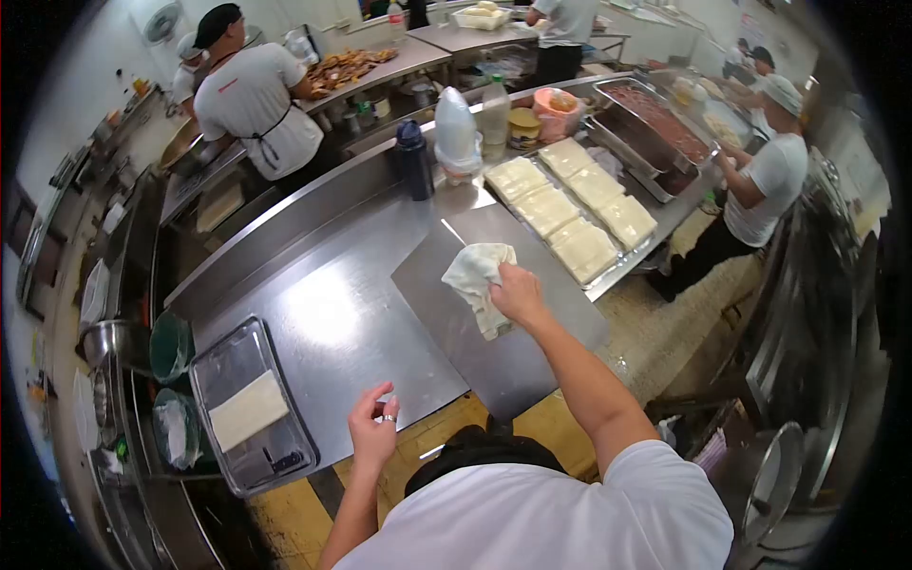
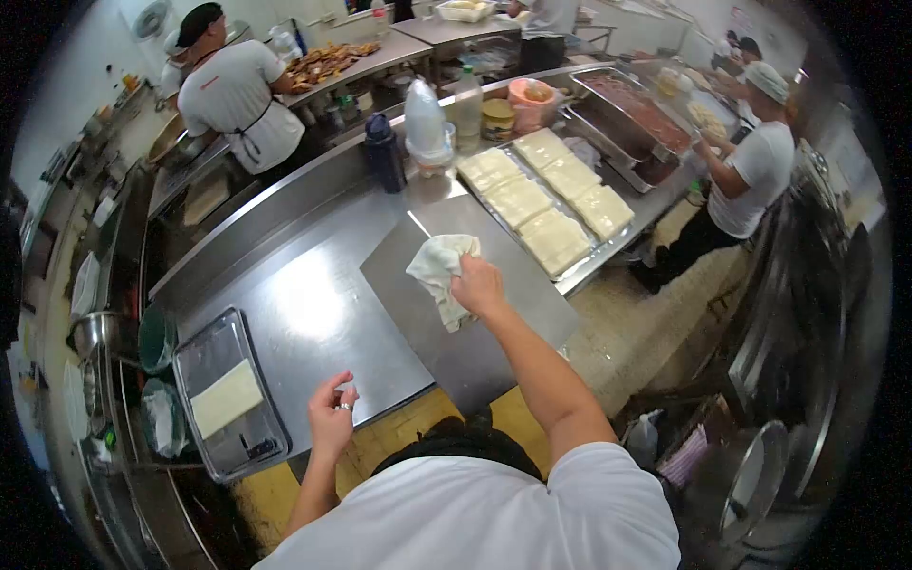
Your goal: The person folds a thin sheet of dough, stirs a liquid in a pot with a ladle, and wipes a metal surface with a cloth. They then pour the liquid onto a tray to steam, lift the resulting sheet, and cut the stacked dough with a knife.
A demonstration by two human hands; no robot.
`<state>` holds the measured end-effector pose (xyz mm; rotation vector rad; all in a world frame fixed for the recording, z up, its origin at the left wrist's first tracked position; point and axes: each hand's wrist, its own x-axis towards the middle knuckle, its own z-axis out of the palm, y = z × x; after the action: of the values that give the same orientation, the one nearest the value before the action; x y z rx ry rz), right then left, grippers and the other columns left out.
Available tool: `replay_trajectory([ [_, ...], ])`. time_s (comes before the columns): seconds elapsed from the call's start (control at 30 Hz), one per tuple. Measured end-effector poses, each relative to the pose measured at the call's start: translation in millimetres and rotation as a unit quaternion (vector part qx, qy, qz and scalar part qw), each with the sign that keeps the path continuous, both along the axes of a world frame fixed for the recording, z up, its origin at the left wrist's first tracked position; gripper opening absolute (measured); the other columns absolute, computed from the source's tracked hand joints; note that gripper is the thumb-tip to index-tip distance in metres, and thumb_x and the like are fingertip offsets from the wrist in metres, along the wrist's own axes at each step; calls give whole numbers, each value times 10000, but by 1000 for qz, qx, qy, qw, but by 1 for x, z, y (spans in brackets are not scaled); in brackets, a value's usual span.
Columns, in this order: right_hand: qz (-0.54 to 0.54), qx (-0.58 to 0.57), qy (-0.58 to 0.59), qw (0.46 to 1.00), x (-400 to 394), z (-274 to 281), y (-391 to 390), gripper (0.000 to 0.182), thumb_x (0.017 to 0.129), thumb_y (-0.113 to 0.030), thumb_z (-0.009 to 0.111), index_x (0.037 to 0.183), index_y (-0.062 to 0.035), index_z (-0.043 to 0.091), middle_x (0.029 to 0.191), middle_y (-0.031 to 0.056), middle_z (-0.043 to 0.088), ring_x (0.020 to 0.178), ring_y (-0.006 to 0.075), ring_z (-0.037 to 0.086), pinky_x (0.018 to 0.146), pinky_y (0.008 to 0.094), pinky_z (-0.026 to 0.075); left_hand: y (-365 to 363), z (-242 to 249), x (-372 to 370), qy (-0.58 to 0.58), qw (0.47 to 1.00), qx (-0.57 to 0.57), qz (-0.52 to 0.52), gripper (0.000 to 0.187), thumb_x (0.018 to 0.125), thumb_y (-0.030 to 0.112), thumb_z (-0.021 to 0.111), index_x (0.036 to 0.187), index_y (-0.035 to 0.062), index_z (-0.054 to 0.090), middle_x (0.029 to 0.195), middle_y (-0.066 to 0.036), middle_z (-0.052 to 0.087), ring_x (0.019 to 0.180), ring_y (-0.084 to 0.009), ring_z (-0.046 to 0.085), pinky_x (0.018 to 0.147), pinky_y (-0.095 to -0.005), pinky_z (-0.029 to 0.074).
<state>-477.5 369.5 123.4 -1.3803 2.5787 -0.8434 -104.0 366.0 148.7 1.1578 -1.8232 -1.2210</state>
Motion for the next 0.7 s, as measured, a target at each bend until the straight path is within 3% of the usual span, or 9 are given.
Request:
replay_trajectory([
  [0.23,-4,0,-22,1000,-19,-32,-45,298,798,-253,699,939,7,665,917,271,707,891,471,683,831,559,543,28,-5,4,-28,999,25,38,322,970,30,654,1289,-13,652,1165,-112,710,843,-144,692,743,-282,557],
  [0.57,-16,15,-53,998,-45,-35,-68,321,799,-266,704,958,12,676,965,283,711,946,460,686,858,539,543,33,-6,-16,-13,998,24,55,308,955,22,669,1263,1,669,1150,-106,703,815,-140,682,737,-279,552],
  [0.7,7,53,-58,997,-48,-20,-66,395,829,-332,735,1016,12,683,1007,260,717,976,440,689,866,522,543,22,-9,-32,10,999,22,43,293,935,25,684,1228,12,694,1120,-111,710,770,-136,672,707,-277,542],
])
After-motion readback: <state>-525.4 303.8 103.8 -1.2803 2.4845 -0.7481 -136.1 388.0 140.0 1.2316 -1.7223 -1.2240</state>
